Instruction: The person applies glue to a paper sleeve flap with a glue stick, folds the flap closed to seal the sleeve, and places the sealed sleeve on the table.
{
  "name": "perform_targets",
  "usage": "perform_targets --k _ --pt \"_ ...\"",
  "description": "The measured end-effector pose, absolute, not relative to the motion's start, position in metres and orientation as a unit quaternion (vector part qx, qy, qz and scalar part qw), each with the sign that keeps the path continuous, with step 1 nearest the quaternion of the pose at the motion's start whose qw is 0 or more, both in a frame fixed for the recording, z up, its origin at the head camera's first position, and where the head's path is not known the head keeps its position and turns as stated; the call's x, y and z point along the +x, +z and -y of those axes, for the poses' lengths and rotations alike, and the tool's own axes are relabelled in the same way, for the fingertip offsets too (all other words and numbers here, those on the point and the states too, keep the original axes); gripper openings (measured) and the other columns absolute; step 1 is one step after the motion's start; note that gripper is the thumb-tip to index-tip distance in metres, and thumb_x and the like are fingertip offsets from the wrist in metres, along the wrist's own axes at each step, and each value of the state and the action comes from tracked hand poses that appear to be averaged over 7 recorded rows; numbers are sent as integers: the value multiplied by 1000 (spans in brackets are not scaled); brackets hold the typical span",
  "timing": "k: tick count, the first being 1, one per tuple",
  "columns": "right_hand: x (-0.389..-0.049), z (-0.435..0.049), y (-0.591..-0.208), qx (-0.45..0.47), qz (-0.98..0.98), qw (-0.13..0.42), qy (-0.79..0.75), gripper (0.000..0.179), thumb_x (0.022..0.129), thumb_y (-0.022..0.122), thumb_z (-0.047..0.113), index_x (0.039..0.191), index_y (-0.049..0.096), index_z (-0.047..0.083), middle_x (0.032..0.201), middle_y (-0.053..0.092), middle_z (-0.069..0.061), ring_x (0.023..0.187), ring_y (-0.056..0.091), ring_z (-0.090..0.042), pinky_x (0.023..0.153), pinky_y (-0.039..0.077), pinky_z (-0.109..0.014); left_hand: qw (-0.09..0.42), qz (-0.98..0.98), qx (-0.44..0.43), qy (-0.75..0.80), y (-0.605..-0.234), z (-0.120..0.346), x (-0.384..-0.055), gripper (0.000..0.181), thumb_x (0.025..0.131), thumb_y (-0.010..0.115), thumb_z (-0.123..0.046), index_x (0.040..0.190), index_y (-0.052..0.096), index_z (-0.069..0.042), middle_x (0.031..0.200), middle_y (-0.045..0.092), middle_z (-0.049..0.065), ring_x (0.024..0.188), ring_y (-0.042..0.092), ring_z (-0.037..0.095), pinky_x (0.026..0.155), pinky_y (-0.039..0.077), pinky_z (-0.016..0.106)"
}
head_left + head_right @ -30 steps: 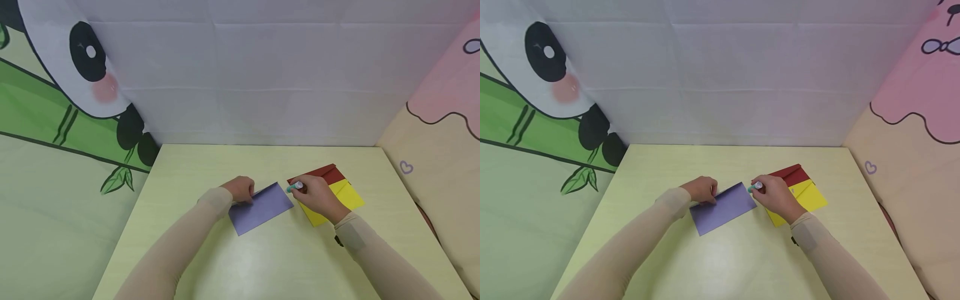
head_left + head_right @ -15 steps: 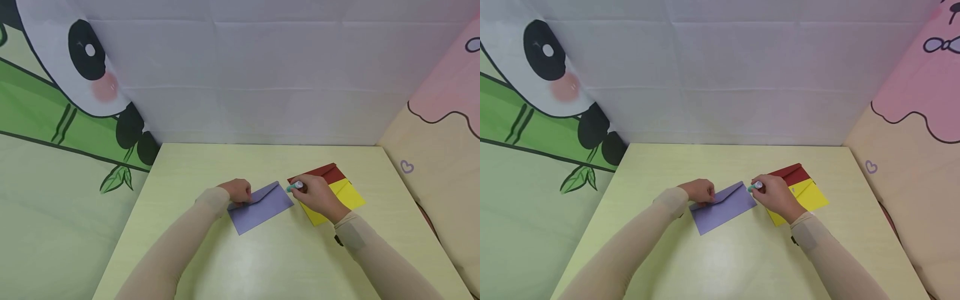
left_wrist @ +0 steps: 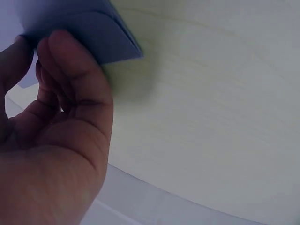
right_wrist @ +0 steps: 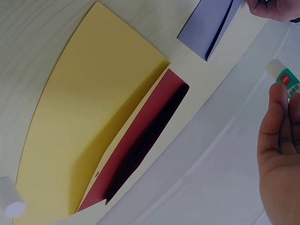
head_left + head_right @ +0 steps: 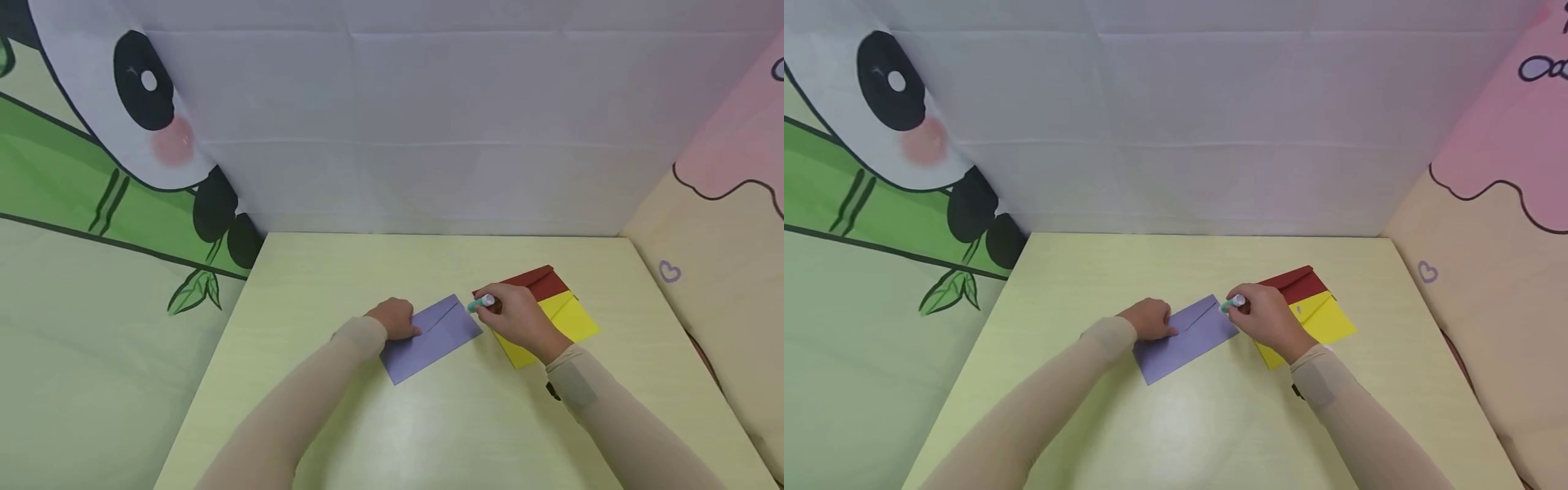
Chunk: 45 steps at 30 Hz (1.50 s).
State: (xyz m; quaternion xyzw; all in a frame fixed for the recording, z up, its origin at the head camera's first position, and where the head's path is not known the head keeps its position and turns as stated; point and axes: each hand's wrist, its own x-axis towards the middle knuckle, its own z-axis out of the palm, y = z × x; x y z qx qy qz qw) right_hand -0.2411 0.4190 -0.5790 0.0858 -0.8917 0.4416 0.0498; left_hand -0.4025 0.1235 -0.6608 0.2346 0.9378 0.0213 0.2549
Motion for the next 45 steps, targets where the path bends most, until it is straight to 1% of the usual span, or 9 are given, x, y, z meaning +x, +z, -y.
perform_targets --k 10,17,21,26,29,33,36,41,45 --pt "-244 -415 -574 87 890 49 446 12 108 83 9 119 83 5 107 85 -9 89 72 -19 77 62 -23 216 -954 201 55 -624 -131 -361 34 106 81 -47 104 72 -15 95 78 4 81 72 22 77 60 40" --pt "-244 -414 -576 89 888 48 448 14 107 83 9 120 84 5 107 85 -9 88 71 -17 76 62 -23 193 -957 214 48 -656 -123 -381 43 99 87 -58 92 70 -19 85 72 -4 75 67 15 71 55 33" --pt "-246 -417 -577 96 887 48 449 16 107 84 8 122 84 3 106 85 -10 86 70 -17 73 61 -23 212 -955 204 41 -665 -131 -392 34 98 88 -47 90 73 -18 85 74 -5 70 69 14 65 55 32" --pt "-251 -423 -573 99 888 41 447 18 108 83 9 124 84 3 108 86 -10 85 70 -16 73 61 -23 231 -952 193 62 -659 -140 -393 14 95 79 -31 89 75 -19 83 73 -5 68 67 13 63 55 32" --pt "-253 -428 -571 96 890 39 444 18 108 83 9 125 85 3 108 86 -10 86 71 -16 73 61 -23 244 -950 168 97 -631 -146 -382 23 95 80 -29 78 71 -17 73 70 -3 65 65 15 62 52 33" --pt "-257 -433 -572 101 892 42 438 18 108 83 8 125 85 3 107 86 -9 85 71 -15 73 61 -24 237 -952 142 133 -602 -152 -367 49 101 84 -38 64 57 -20 60 57 -6 60 58 14 60 44 31" --pt "-259 -435 -572 102 893 43 437 18 107 83 8 125 85 3 107 86 -9 85 70 -16 73 61 -23 203 -959 152 123 -621 -150 -373 57 101 83 -47 61 51 -25 59 50 -10 60 53 12 58 41 31" --pt "-260 -437 -572 99 890 46 442 19 107 83 8 125 85 3 108 85 -10 85 70 -18 72 60 -23 176 -969 151 90 -652 -150 -390 57 100 82 -63 65 60 -25 65 61 -8 63 60 15 58 48 34" --pt "-259 -436 -575 95 891 39 442 21 107 83 9 127 84 3 110 84 -10 87 69 -18 73 61 -24 166 -973 143 80 -632 -158 -378 64 101 81 -72 68 67 -19 69 68 -3 64 64 17 58 51 36"
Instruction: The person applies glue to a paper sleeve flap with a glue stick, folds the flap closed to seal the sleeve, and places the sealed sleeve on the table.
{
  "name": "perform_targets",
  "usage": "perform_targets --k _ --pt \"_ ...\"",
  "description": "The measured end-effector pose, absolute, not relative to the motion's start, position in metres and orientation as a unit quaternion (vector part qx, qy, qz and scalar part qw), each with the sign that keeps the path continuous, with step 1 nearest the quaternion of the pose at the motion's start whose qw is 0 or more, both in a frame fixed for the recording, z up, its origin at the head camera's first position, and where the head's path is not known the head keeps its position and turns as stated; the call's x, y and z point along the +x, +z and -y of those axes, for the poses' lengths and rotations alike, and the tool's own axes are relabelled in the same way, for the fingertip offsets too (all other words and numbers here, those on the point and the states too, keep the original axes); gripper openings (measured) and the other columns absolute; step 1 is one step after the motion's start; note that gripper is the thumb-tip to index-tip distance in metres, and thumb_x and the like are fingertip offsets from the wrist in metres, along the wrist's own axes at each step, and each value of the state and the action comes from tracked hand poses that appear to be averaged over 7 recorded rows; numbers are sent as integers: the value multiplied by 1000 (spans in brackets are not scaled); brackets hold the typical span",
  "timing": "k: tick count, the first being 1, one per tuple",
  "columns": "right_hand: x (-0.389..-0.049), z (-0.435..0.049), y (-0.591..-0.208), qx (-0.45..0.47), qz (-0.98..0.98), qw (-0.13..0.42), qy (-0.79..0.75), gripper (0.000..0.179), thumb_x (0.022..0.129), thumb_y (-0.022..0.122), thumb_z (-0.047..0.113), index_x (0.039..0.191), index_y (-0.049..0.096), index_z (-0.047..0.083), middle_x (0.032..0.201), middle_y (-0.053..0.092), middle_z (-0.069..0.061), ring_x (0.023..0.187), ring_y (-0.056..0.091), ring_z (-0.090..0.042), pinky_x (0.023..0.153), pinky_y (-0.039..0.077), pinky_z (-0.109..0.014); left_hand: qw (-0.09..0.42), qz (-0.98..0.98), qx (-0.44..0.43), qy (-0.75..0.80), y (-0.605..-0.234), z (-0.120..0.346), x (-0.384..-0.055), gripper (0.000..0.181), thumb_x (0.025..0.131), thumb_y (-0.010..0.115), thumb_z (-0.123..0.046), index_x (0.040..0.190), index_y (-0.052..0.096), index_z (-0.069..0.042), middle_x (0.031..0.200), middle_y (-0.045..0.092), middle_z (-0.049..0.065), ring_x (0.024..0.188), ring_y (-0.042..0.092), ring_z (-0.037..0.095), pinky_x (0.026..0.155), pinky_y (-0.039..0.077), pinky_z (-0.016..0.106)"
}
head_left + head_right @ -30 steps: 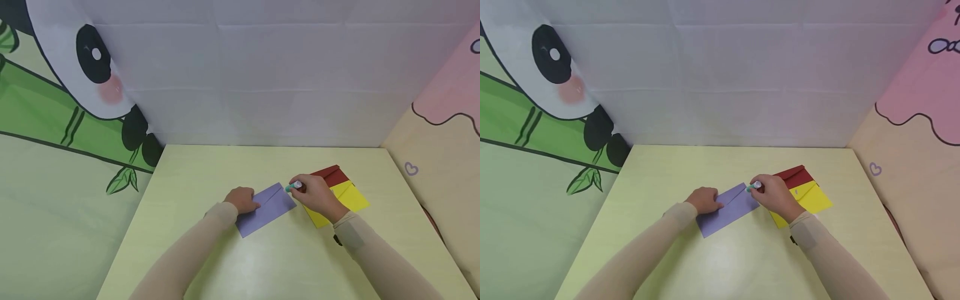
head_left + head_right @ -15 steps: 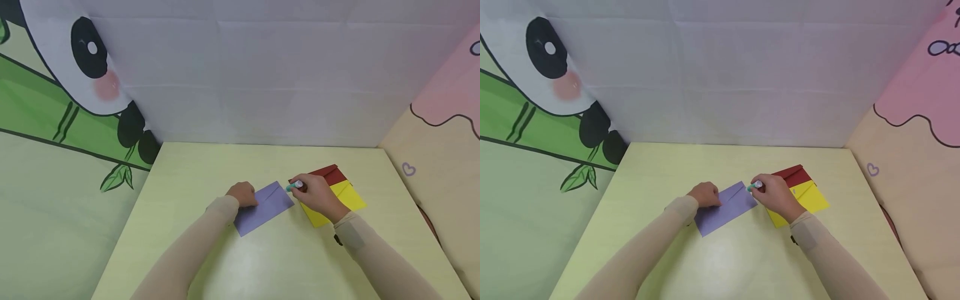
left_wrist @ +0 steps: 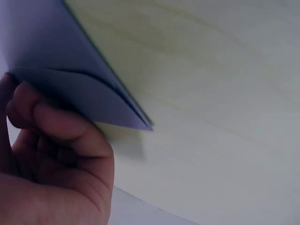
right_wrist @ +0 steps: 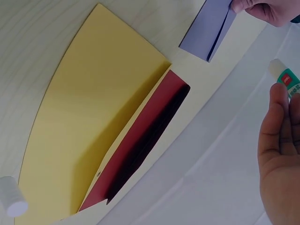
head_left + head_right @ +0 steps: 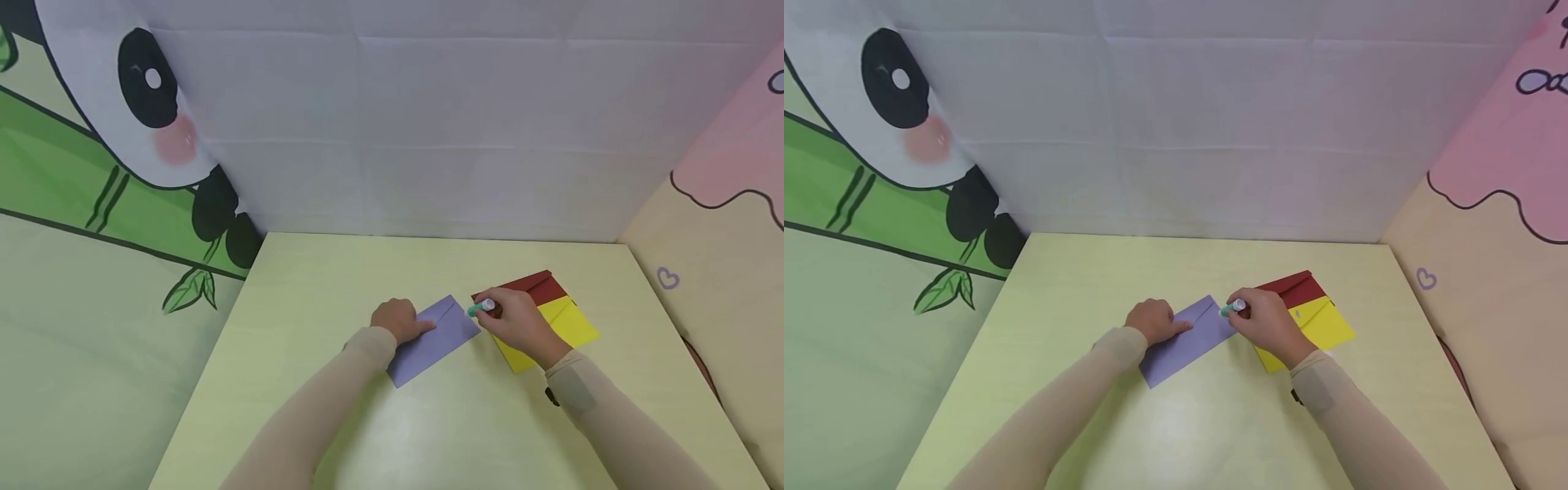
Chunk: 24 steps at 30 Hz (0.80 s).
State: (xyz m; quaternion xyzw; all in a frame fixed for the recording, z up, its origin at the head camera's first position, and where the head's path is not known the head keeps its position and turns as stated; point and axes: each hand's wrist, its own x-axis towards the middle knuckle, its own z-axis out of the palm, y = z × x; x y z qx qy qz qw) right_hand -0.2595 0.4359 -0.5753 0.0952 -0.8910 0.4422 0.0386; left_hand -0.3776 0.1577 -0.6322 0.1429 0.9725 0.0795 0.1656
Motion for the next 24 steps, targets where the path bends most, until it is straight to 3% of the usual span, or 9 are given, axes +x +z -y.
perform_targets --k 3,8,13,19,24 --pt "-261 -436 -576 95 894 39 435 22 107 84 10 129 84 4 111 85 -10 88 70 -18 74 61 -24 158 -975 137 80 -611 -165 -365 68 101 84 -71 67 66 -16 68 68 0 62 64 18 56 51 36" --pt "-264 -436 -574 101 897 41 429 23 107 84 10 129 85 3 110 85 -10 87 70 -18 74 62 -23 133 -980 129 74 -607 -165 -360 70 102 82 -75 66 60 -18 65 63 -2 59 59 15 54 46 34" --pt "-258 -432 -568 98 897 49 428 20 107 83 9 126 85 3 106 85 -10 83 68 -17 71 60 -24 145 -977 138 75 -606 -163 -359 66 104 81 -70 69 67 -17 70 70 0 63 65 17 59 53 35" --pt "-247 -427 -563 97 896 52 431 18 108 82 9 125 84 4 111 87 -11 84 70 -16 72 60 -23 192 -966 156 73 -633 -150 -382 55 108 76 -59 70 65 -20 73 69 -3 68 67 16 65 55 35" --pt "-235 -424 -557 88 896 55 432 17 108 83 9 125 84 4 112 88 -9 88 72 -18 76 62 -22 260 -948 166 82 -652 -139 -400 44 103 84 -51 76 68 -20 72 71 -4 68 70 14 65 57 33"
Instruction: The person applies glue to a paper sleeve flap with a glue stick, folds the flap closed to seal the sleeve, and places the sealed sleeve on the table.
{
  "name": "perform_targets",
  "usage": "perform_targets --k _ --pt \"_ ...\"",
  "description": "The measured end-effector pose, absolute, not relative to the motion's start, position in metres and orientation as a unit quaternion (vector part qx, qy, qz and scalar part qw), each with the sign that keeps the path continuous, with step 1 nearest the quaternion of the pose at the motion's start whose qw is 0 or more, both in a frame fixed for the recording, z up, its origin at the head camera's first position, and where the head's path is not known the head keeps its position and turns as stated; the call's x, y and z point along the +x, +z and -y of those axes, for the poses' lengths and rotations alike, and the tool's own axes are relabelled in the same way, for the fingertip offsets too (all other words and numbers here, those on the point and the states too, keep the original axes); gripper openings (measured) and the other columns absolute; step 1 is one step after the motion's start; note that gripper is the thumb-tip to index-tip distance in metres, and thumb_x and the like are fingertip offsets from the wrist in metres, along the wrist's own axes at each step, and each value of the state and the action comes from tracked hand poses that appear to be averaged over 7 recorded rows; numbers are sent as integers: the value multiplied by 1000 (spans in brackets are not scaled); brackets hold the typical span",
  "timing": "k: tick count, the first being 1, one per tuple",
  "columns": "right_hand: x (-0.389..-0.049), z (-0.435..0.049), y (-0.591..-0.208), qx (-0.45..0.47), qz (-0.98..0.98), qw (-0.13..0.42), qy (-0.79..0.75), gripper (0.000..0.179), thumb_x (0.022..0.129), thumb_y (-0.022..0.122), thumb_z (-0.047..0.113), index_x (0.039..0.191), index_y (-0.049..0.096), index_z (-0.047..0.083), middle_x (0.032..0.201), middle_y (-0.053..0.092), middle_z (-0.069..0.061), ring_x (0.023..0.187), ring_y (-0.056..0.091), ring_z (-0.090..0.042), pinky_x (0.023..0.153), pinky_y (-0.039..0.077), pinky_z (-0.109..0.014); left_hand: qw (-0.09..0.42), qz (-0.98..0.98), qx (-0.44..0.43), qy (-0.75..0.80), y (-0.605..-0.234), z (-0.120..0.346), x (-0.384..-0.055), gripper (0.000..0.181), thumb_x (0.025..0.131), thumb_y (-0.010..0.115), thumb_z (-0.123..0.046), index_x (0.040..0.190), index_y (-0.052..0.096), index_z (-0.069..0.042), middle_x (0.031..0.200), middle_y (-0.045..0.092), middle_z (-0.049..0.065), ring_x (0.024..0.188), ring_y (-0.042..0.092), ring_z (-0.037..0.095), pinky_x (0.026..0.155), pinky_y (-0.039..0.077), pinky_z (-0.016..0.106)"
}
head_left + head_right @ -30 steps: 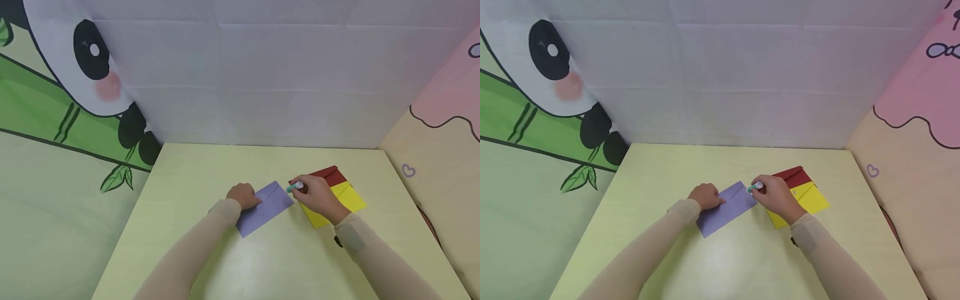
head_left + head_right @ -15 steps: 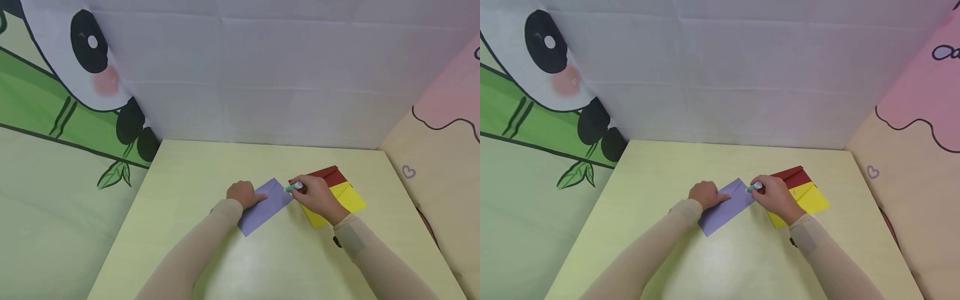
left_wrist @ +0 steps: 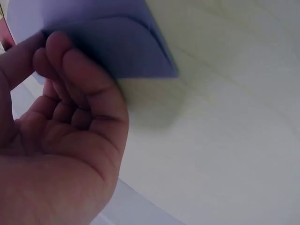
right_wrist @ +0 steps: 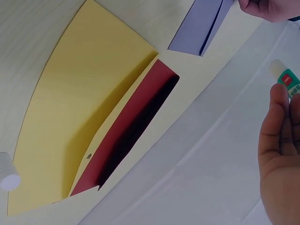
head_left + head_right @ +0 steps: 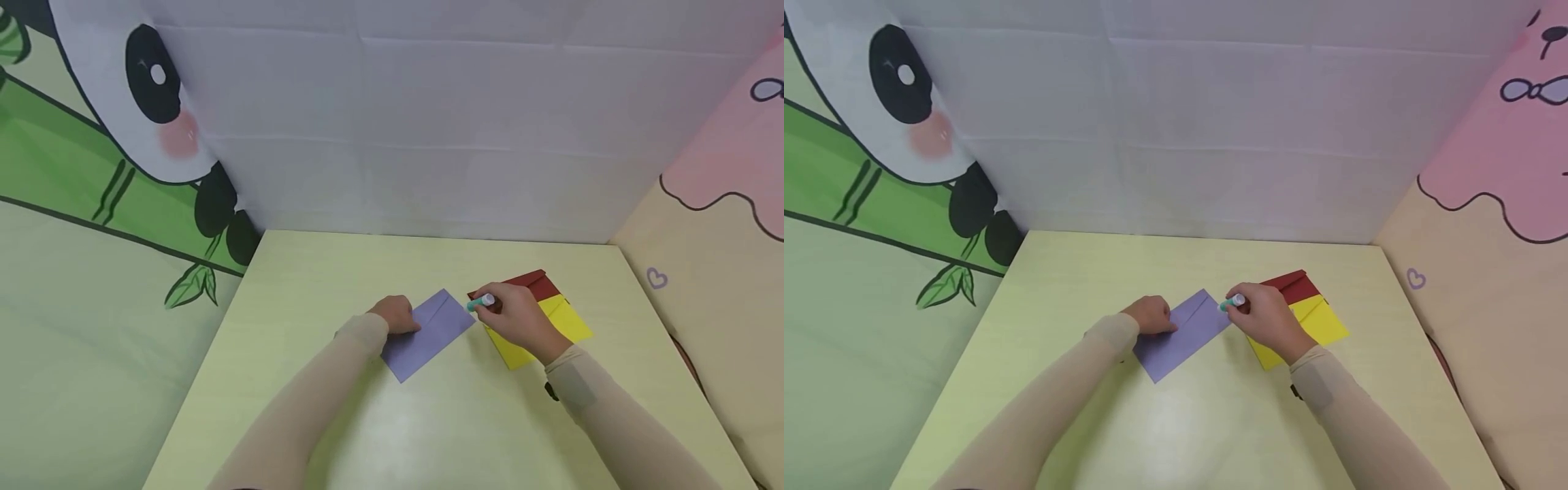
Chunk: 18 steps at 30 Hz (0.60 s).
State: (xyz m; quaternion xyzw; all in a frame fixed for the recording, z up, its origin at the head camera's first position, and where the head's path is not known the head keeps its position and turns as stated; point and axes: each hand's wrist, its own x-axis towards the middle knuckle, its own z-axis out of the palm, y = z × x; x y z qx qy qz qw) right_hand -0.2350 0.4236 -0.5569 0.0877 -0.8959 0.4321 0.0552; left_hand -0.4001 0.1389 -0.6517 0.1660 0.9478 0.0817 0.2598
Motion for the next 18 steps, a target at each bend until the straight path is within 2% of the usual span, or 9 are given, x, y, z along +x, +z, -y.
perform_targets --k 3,4,9,12,14,16,18 --pt "-237 -423 -557 92 897 55 429 18 107 83 9 125 84 4 110 87 -8 88 72 -19 77 61 -22 272 -945 164 78 -654 -137 -404 41 101 89 -50 80 71 -19 75 73 -4 68 70 13 65 57 32" --pt "-237 -422 -557 95 897 57 428 18 108 83 9 125 84 4 110 87 -9 89 72 -18 77 61 -22 263 -947 170 68 -655 -136 -404 40 101 89 -51 82 73 -20 78 74 -4 70 70 12 66 57 31" --pt "-237 -420 -557 102 896 59 429 17 108 83 9 124 84 3 110 87 -9 87 71 -18 76 61 -23 223 -957 182 24 -647 -142 -388 31 103 85 -47 95 80 -17 93 82 1 76 72 17 69 61 37" --pt "-236 -420 -557 101 895 59 430 18 108 83 9 124 84 3 109 86 -9 86 71 -17 74 61 -23 225 -959 174 17 -630 -149 -377 25 103 83 -40 99 82 -15 95 83 3 75 74 20 68 63 39" --pt "-235 -419 -557 102 894 59 432 19 107 84 10 125 84 4 108 86 -9 86 71 -18 75 61 -24 220 -960 171 7 -625 -152 -374 21 101 80 -35 95 81 -14 92 82 3 73 72 20 65 61 38" --pt "-236 -418 -557 103 894 60 432 19 107 84 10 125 84 4 108 85 -9 86 71 -18 75 61 -24 240 -957 162 7 -603 -157 -368 20 100 79 -29 88 77 -13 87 80 3 70 70 18 63 59 37" --pt "-236 -418 -557 103 894 61 432 18 107 84 9 125 84 4 107 85 -9 86 71 -18 75 61 -24 243 -956 163 0 -596 -159 -364 18 98 75 -22 83 72 -14 83 76 2 67 67 17 60 56 35"
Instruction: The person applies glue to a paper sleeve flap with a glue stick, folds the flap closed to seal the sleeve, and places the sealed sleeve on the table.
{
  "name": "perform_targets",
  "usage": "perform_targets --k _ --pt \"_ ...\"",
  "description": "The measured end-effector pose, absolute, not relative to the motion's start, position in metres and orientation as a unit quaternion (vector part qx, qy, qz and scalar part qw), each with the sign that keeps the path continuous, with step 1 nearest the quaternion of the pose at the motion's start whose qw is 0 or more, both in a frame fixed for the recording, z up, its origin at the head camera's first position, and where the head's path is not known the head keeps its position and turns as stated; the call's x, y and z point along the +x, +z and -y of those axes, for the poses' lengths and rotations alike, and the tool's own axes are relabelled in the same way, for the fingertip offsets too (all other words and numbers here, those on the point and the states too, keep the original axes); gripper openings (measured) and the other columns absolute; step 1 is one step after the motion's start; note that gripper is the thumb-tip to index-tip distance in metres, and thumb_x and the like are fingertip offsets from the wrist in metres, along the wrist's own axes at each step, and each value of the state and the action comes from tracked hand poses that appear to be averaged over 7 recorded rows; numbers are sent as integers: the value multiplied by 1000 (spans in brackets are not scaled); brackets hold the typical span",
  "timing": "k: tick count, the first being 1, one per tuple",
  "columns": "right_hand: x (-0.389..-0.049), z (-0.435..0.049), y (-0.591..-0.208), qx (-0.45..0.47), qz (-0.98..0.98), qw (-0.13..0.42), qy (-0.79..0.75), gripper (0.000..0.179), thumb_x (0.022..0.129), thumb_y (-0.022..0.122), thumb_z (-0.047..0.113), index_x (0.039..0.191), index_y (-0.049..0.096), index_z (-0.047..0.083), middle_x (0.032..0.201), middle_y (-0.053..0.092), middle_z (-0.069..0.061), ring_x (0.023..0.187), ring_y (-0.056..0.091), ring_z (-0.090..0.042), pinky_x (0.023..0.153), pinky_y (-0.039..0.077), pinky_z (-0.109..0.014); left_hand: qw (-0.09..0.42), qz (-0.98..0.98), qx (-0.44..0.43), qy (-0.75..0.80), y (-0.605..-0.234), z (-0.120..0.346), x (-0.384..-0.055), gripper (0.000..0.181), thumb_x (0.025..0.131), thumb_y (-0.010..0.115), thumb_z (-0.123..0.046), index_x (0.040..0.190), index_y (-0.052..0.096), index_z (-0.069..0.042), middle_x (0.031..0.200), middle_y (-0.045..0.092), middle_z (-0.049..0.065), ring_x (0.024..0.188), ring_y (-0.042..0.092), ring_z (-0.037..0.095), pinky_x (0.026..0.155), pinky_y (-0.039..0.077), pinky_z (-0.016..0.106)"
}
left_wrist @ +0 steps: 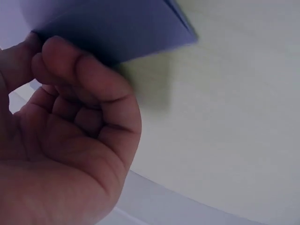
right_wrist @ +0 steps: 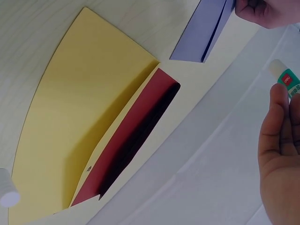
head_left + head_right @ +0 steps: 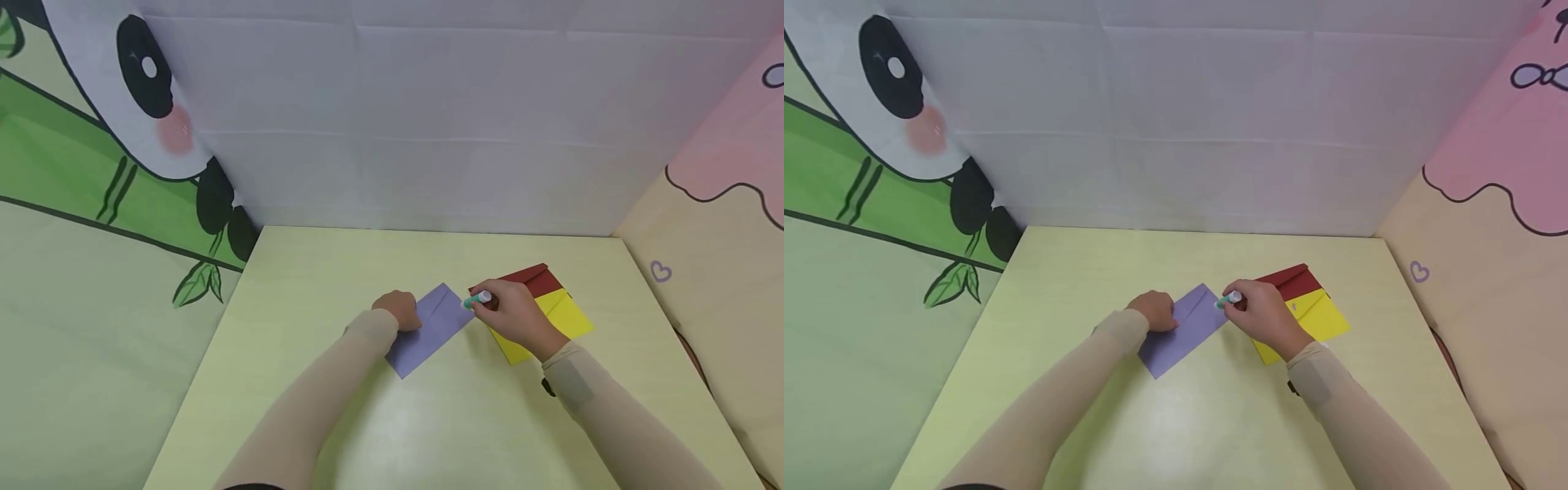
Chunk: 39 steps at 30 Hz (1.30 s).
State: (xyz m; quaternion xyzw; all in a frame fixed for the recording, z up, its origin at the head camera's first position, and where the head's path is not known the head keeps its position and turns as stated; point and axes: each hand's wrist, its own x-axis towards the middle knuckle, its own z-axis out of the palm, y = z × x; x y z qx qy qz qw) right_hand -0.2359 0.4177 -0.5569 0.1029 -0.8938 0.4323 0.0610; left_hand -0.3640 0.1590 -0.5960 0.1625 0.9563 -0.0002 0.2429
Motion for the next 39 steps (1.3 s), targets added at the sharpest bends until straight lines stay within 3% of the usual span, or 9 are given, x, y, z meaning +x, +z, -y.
perform_targets --k 7,14,18,23,26,34,39 --pt "-236 -417 -556 102 893 60 434 17 108 83 9 125 85 4 111 87 -10 87 72 -17 76 62 -23 233 -960 158 -4 -585 -162 -352 25 101 70 -14 76 66 -15 76 69 1 63 61 16 57 49 35" --pt "-236 -418 -556 95 894 61 433 16 107 83 9 122 84 4 108 85 -10 85 72 -17 74 61 -24 193 -965 174 -24 -595 -162 -356 47 111 71 -37 69 61 -18 75 70 0 64 63 16 59 51 36" --pt "-237 -419 -555 100 894 67 432 16 107 84 8 122 84 3 109 86 -10 86 72 -17 74 61 -23 190 -965 179 -30 -595 -164 -357 40 111 74 -40 80 69 -16 79 73 1 66 67 17 61 56 38" --pt "-235 -419 -552 100 892 65 436 18 107 85 8 124 85 4 110 86 -10 86 71 -17 74 61 -21 210 -956 202 -15 -603 -169 -366 11 108 72 -22 105 74 -12 89 78 5 70 70 18 62 60 38" --pt "-235 -418 -553 102 892 72 434 18 106 85 8 124 85 3 108 85 -10 84 69 -15 73 60 -21 217 -953 214 2 -611 -170 -375 13 102 68 -14 114 73 -11 97 79 6 74 70 19 63 60 37" --pt "-237 -420 -560 96 892 68 436 18 106 85 6 123 84 3 105 84 -9 82 66 -16 71 58 -22 201 -953 220 52 -623 -159 -378 9 93 69 -14 97 63 -19 89 72 3 76 66 22 64 53 39" --pt "-240 -419 -563 95 891 66 438 20 106 86 8 125 84 2 108 85 -11 84 69 -18 72 59 -23 197 -952 225 68 -607 -159 -366 13 99 72 -18 94 60 -19 84 71 2 72 66 22 62 50 37"
